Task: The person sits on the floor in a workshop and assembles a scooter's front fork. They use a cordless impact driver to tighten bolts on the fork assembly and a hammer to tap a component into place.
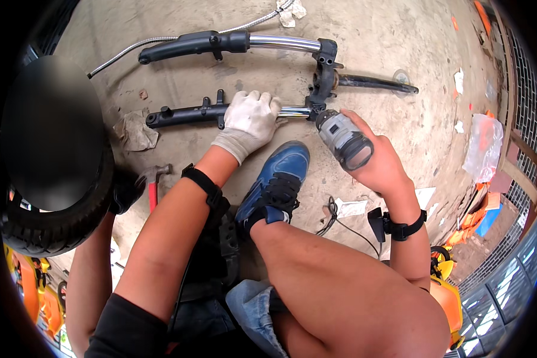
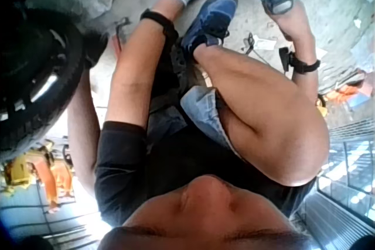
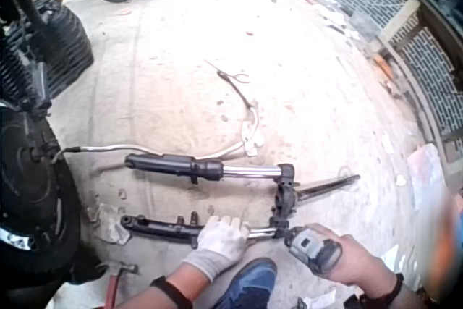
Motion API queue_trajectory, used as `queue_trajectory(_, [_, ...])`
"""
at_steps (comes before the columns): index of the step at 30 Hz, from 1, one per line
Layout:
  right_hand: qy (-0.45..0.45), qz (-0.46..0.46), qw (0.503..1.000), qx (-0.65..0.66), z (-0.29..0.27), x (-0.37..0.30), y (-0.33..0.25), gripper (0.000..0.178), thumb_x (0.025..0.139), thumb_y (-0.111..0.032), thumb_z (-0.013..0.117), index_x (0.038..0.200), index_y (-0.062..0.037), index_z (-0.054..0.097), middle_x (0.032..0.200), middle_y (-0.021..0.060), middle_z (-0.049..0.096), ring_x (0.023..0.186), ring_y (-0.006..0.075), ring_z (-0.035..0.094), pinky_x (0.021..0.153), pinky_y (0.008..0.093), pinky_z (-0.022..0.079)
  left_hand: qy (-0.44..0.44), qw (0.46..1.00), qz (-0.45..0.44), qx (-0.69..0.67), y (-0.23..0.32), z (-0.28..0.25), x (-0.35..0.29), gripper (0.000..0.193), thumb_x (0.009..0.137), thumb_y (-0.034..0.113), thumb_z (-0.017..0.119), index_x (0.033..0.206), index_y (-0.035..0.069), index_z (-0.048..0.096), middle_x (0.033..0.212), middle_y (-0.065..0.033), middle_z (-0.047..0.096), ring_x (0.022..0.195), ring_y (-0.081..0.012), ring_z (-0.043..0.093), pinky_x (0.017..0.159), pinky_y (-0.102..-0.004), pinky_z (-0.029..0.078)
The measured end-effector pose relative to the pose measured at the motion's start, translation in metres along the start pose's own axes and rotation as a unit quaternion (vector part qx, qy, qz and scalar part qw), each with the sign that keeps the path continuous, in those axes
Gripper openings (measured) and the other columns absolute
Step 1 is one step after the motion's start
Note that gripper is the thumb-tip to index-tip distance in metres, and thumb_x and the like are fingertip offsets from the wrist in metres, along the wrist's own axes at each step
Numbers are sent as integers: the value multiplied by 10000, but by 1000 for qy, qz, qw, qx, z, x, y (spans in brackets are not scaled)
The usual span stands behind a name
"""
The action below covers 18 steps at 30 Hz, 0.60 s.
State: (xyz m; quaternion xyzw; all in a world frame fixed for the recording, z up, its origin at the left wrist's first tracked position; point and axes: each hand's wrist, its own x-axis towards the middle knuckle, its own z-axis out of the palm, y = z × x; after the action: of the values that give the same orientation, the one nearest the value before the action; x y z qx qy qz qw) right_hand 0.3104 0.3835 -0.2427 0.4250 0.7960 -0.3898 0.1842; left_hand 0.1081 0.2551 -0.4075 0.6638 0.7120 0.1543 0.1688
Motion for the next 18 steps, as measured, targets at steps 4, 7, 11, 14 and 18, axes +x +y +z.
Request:
queue_trajectory(4, [-14, -20, 998, -61, -9, 4, 4, 842, 742, -34, 757, 1514, -160, 445, 1063, 190, 729, 996, 379, 714, 876, 352, 550, -13, 1000, -1, 7, 1, -1, 1, 218, 869, 206, 597, 1035, 91, 681, 935, -67, 689, 917, -239, 672, 822, -406, 480])
queue_trajectory(7, [20, -11, 998, 58, 4, -1, 8, 829, 742, -34, 760, 1506, -141, 457, 1070, 182, 731, 997, 374, 717, 887, 348, 547, -14, 1000, -1, 7, 1, 0, 1, 226, 875, 222, 603, 1042, 91, 679, 936, -67, 688, 920, -240, 672, 824, -407, 481])
queue_trajectory(11, [43, 13, 995, 85, 12, -6, 7, 811, 757, -59, 777, 1500, -129, 460, 1103, 171, 731, 1027, 371, 713, 922, 348, 538, -4, 1000, 1, 14, 1, 2, 0, 227, 879, 238, 612, 1041, 94, 680, 935, -68, 687, 919, -240, 673, 827, -405, 481])
queue_trajectory(14, [38, 22, 996, 78, 14, -6, 5, 814, 761, -68, 781, 1504, -132, 455, 1129, 176, 726, 1056, 393, 698, 920, 355, 543, -4, 1000, -1, 5, 0, 4, 0, 225, 875, 235, 616, 1039, 96, 681, 931, -66, 687, 913, -237, 674, 826, -402, 482])
queue_trajectory(18, [42, -1, 997, 57, 15, -3, 10, 821, 761, -74, 779, 1509, -141, 448, 1128, 179, 726, 1071, 409, 684, 907, 361, 550, -3, 1000, -2, 4, -1, 1, -1, 217, 871, 229, 615, 1030, 97, 681, 923, -63, 687, 903, -235, 674, 825, -399, 483])
